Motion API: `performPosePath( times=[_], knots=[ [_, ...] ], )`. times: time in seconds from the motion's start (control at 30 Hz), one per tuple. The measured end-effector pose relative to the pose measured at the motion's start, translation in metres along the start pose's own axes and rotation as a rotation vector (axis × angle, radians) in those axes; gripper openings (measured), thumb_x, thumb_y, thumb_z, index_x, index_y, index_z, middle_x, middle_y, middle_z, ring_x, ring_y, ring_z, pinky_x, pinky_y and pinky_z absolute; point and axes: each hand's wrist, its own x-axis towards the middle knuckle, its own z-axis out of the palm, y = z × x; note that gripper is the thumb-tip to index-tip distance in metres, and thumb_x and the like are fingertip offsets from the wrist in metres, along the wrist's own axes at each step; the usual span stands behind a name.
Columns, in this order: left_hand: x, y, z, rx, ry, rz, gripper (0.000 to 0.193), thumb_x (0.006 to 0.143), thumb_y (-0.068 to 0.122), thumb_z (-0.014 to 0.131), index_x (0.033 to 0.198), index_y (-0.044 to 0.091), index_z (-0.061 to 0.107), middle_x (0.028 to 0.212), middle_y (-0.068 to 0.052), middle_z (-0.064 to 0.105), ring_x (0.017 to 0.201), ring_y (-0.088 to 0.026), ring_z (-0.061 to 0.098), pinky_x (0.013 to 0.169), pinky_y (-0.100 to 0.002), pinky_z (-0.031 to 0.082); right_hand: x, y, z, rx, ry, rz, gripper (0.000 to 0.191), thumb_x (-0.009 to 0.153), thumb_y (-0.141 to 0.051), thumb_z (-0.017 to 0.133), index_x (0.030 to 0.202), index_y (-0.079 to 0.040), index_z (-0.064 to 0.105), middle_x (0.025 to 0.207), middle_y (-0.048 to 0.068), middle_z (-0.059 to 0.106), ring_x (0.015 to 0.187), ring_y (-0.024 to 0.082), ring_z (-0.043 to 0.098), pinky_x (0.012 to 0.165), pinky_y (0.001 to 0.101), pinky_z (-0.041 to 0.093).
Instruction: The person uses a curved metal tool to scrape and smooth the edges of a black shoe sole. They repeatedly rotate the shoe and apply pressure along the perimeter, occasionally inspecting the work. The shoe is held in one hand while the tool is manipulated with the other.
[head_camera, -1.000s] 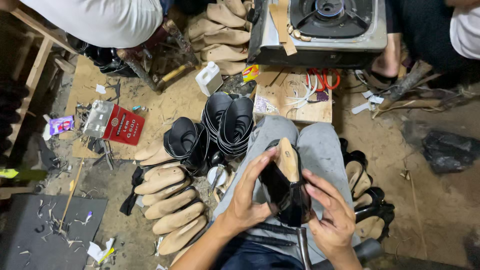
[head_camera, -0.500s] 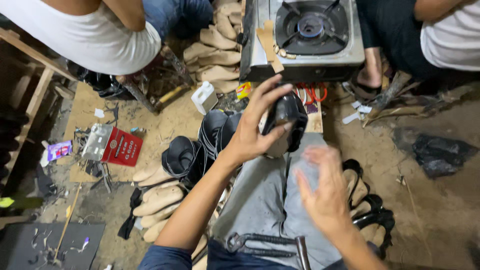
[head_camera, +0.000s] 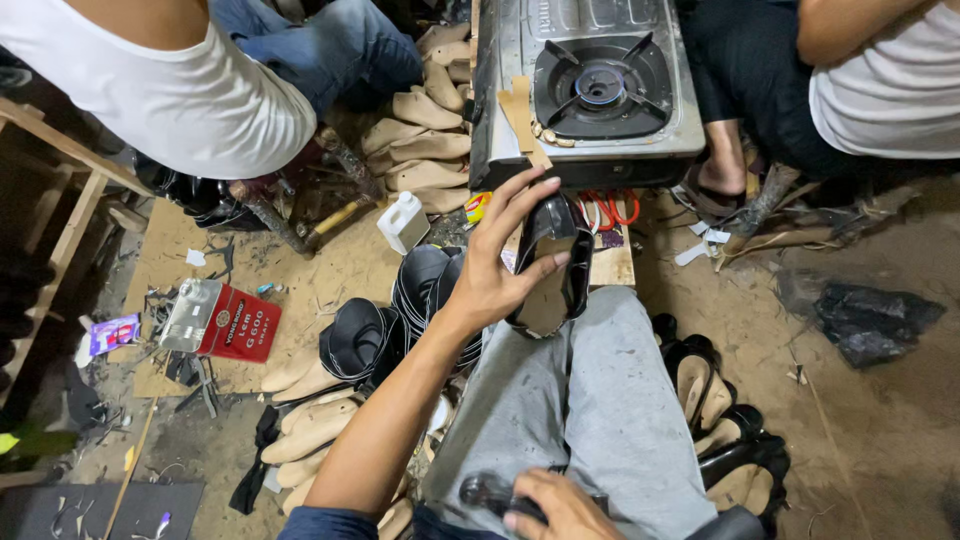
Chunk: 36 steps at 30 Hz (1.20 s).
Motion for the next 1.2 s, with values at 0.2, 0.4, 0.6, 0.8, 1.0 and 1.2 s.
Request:
performPosePath(
  times=[0.2,0.4,0.6,0.8,1.0,1.2],
  knots=[
    [-0.009,0.012,0.008,0.045,0.007,0.000,0.077,0.077,0.009,0.089,0.147,0.017,0.055,0.159,-0.011,0.046,0.144,-0.032,0.051,0.122,-0.042,0.041,-0.010,-0.026,-0.078,0.867,0.311,0.091,0.035,0.091,-0.029,0.064,0.120,-0.009,0.064,0.112,0.006,0.071,0.110,0.019,0.069,0.094,0.0325,0.052],
    [-0.016,0.021,0.019,-0.014,-0.027,0.038,0.079,0.075,0.005,0.088,0.146,0.018,0.057,0.161,-0.013,0.043,0.147,-0.034,0.049,0.123,-0.044,0.041,-0.025,-0.062,-0.140,1.160,0.395,-0.274,0.023,0.102,-0.003,0.066,0.115,0.003,0.048,0.120,0.019,0.064,0.110,0.034,0.068,0.099,0.0500,0.056],
    [-0.019,0.029,0.022,0.047,-0.049,0.094,0.084,0.067,0.003,0.087,0.145,0.018,0.057,0.160,-0.014,0.043,0.149,-0.037,0.045,0.125,-0.046,0.038,-0.038,-0.145,-0.186,0.551,0.539,-0.152,0.036,0.095,-0.013,0.064,0.129,-0.003,0.061,0.129,0.009,0.068,0.124,0.019,0.063,0.103,0.0379,0.046],
    [-0.018,0.025,0.023,0.032,-0.032,0.097,0.083,0.072,0.003,0.088,0.147,0.019,0.056,0.161,-0.014,0.043,0.149,-0.036,0.046,0.126,-0.045,0.038,-0.022,-0.159,-0.173,0.353,0.751,0.177,0.018,0.098,-0.022,0.060,0.101,-0.005,0.057,0.073,0.011,0.063,0.060,0.019,0.061,0.057,0.0338,0.051],
    [-0.014,0.014,0.023,-0.036,-0.034,0.056,0.082,0.071,-0.002,0.083,0.146,0.017,0.058,0.161,-0.014,0.044,0.152,-0.035,0.045,0.128,-0.045,0.039,0.023,-0.122,-0.155,0.211,0.969,-0.123,0.014,0.100,-0.016,0.061,0.102,-0.004,0.055,0.079,0.007,0.064,0.068,0.014,0.062,0.064,0.0314,0.050],
    [-0.010,0.012,0.013,-0.036,-0.008,0.011,0.069,0.085,0.007,0.074,0.151,0.010,0.051,0.163,-0.017,0.042,0.152,-0.036,0.044,0.127,-0.044,0.034,-0.013,-0.111,-0.160,0.396,0.440,-0.096,0.016,0.097,-0.016,0.061,0.109,-0.006,0.062,0.100,0.007,0.070,0.095,0.014,0.067,0.090,0.0313,0.053]
  ],
)
